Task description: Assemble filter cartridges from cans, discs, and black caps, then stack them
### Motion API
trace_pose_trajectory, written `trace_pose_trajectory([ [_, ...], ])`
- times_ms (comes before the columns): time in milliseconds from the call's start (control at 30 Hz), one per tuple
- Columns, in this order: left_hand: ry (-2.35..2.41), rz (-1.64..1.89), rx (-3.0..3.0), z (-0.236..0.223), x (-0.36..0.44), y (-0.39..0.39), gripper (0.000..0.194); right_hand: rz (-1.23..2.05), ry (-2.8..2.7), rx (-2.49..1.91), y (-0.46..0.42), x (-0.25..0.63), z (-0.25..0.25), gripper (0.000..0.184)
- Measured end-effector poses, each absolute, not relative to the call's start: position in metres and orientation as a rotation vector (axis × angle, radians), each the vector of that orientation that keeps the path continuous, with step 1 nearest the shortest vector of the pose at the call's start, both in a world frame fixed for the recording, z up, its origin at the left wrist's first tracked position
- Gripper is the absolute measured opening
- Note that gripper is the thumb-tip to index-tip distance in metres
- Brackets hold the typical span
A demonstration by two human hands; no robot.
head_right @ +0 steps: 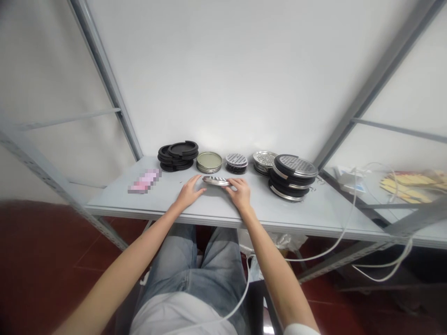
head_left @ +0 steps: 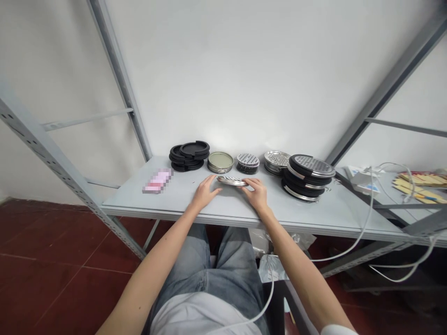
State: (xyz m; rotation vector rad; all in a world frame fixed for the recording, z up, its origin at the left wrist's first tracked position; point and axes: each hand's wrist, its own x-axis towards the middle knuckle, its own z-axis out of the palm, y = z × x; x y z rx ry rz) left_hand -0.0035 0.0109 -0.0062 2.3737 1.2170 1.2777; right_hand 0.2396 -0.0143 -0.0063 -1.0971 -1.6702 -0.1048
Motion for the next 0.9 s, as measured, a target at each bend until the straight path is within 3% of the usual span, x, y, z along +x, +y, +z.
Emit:
trace_pose_trajectory([
  [167,1.115,1.161,2.674,-0.001,0.002,0.001,0.059,-0.218,-1.833,-1.110,-0.013,0.234,-0.007,0.022],
  [367,1.017,1.122,2.742,-0.002,0.003,0.003,0.037,-0.240,-1.987,-1.084,-0.013,0.228,-0.004,0.026],
  [567,1.116,1.159,2.473,-0.012,-0.002,0.012,0.038,-0.193,-1.945,-1.139,-0.005,0.234,-0.008,0.055],
  [767,1.161,1.073,2.484,-0.013,-0.004,0.014,0.046,-0.186,-1.931,-1.064,0.001,0.239,-0.015,0.028],
  [900,1.160,1.072,2.613,-0.006,-0.003,0.008,0.059,-0.296,-1.933,-1.074,-0.003,0.237,-0.015,0.025],
])
